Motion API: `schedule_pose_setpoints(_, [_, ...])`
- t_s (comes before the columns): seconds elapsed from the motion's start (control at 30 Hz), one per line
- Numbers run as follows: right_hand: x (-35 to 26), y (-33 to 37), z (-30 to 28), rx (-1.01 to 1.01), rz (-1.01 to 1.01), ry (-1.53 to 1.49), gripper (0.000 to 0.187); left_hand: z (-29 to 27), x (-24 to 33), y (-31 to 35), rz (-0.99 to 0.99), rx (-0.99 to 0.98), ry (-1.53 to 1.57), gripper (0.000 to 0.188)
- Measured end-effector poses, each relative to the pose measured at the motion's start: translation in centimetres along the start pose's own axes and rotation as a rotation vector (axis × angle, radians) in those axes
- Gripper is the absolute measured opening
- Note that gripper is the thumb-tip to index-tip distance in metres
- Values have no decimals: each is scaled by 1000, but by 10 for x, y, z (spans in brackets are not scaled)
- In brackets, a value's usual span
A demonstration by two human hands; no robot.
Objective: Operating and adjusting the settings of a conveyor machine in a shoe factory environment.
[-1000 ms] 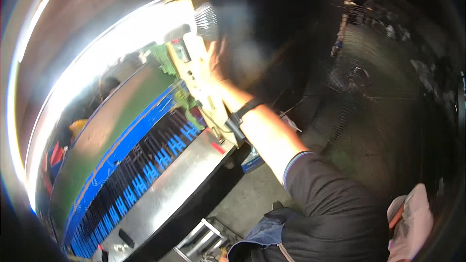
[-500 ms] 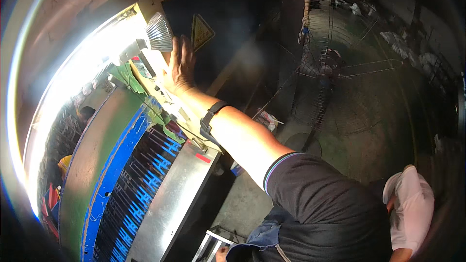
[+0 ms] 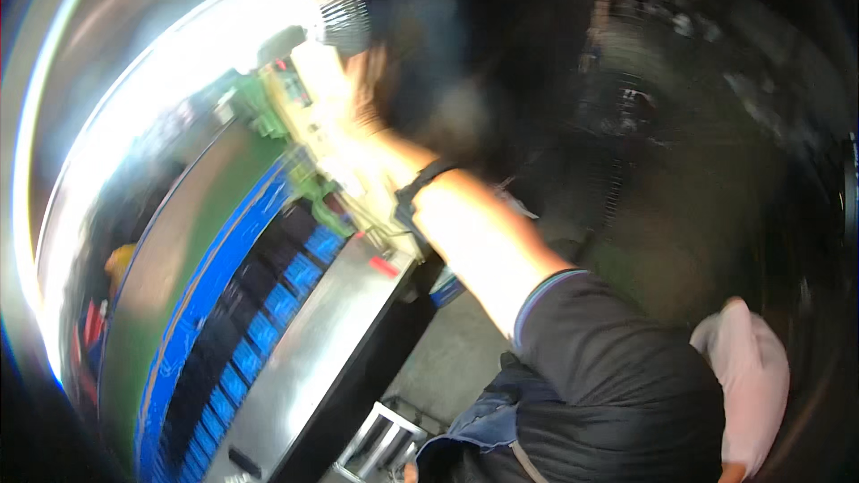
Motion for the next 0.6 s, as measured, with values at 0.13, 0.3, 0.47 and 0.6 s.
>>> schedule_pose_setpoints(0.13, [12, -4, -3, 174, -209, 151, 79, 10, -26, 5, 33, -45, -74, 39])
schedule_pose_setpoints(0.3, [3, 1, -4, 126, -89, 199, 108, 17, -19, -17, 43, -44, 198, 35])
schedule_pose_setpoints(0.47, [-2, 4, -13, 90, -83, 176, 111, 17, 13, -6, -6, -44, 227, 40])
schedule_pose_setpoints(0.6, [1, 3, -10, 135, -145, 233, 109, 18, 20, 18, -61, -37, 281, 38])
Point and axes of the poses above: each hand's wrist, its own y-axis away from the middle knuckle, its own z-axis out of the palm, x = y × z, the point moved 2 cm from there along -y, towards the middle knuckle, and after that the axes turned 4 degrees about -x, right-handed, at the moved point
